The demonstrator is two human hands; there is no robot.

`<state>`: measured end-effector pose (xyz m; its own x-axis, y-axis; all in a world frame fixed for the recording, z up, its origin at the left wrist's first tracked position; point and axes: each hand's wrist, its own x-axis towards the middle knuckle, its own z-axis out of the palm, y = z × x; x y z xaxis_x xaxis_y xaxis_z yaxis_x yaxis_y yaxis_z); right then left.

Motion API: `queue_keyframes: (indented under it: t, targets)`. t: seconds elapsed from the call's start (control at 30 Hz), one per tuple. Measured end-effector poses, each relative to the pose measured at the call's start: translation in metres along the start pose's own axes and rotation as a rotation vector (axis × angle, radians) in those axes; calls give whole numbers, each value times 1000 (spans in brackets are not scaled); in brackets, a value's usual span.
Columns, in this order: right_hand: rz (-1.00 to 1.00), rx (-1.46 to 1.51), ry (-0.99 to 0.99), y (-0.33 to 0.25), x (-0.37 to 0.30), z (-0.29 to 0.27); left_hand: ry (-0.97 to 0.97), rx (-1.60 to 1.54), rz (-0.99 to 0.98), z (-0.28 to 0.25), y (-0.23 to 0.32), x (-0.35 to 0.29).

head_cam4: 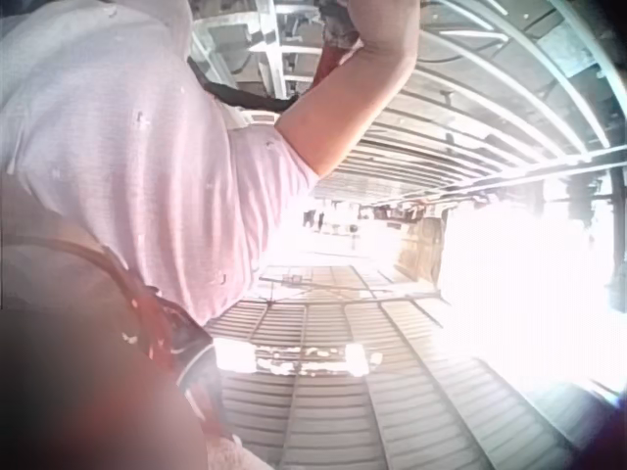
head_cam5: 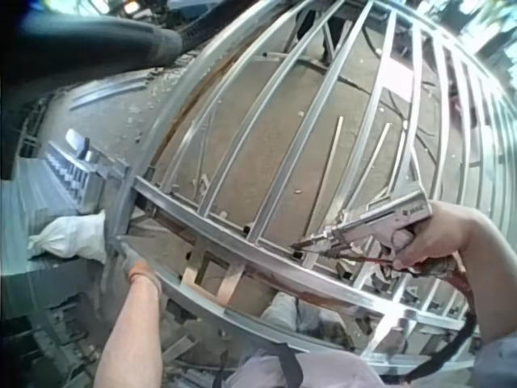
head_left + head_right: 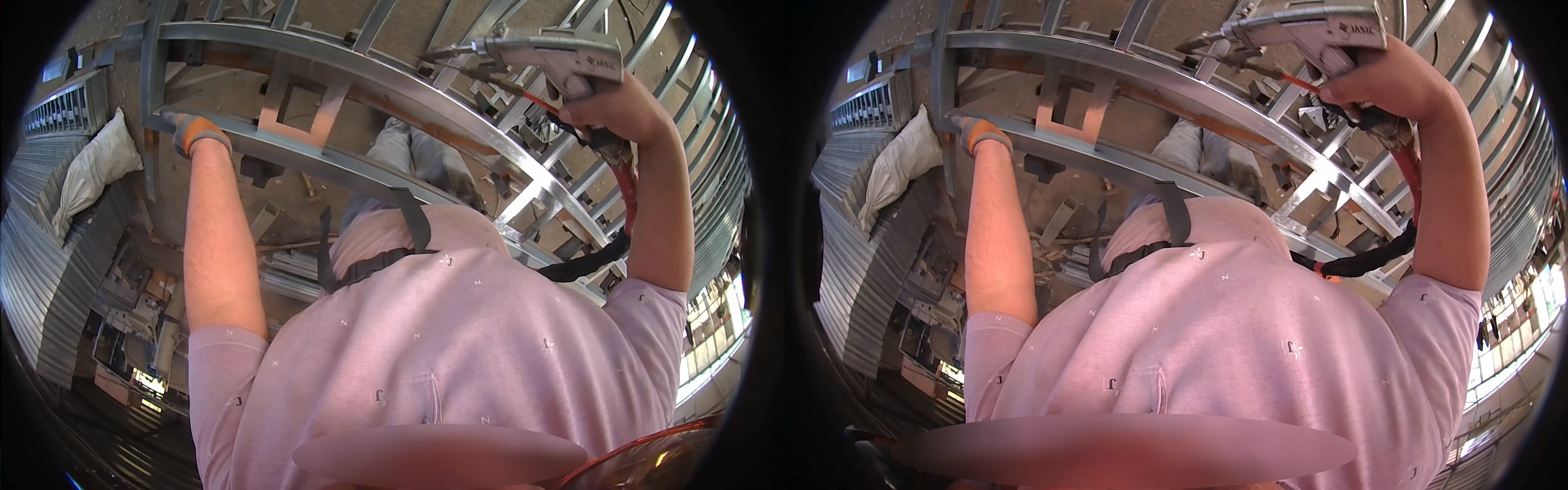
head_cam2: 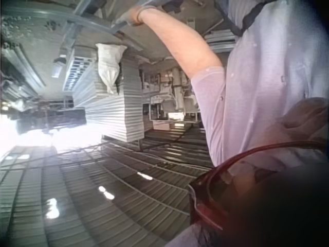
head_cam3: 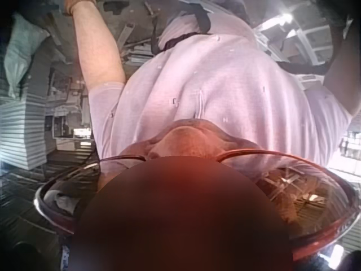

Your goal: The person welds a metal frame using a handheld welding torch, moving along seams and joints while sparks fly. They pause briefly to reposition the torch and continue welding different sections of the frame.

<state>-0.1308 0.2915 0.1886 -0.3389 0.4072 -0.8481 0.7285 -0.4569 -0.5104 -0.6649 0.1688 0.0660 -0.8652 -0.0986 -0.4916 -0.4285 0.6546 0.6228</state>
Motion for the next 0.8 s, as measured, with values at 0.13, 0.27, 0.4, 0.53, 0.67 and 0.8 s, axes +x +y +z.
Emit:
queue_keyframes:
  t: [0.13,0.27,0.4,0.53,0.67,0.8]
  targets:
    - [58,27,-19,14,-10,5,-21,-49,-5,-2,-2,11]
    - [75,-36,36,28,-15,13,-58,-46,-16,3,-1,-2]
    - [91,-49,44,28,-18,16,-92,138,105,5,-28,87]
    - [115,-109,7,23,-14,13,-72,445,253,-13,-52,171]
    - [152,-115,33,29,-19,15,-21,20,91,10,-8,11]
    - [135,-135,23,28,-16,14,-39,14,62,1,2,-11]
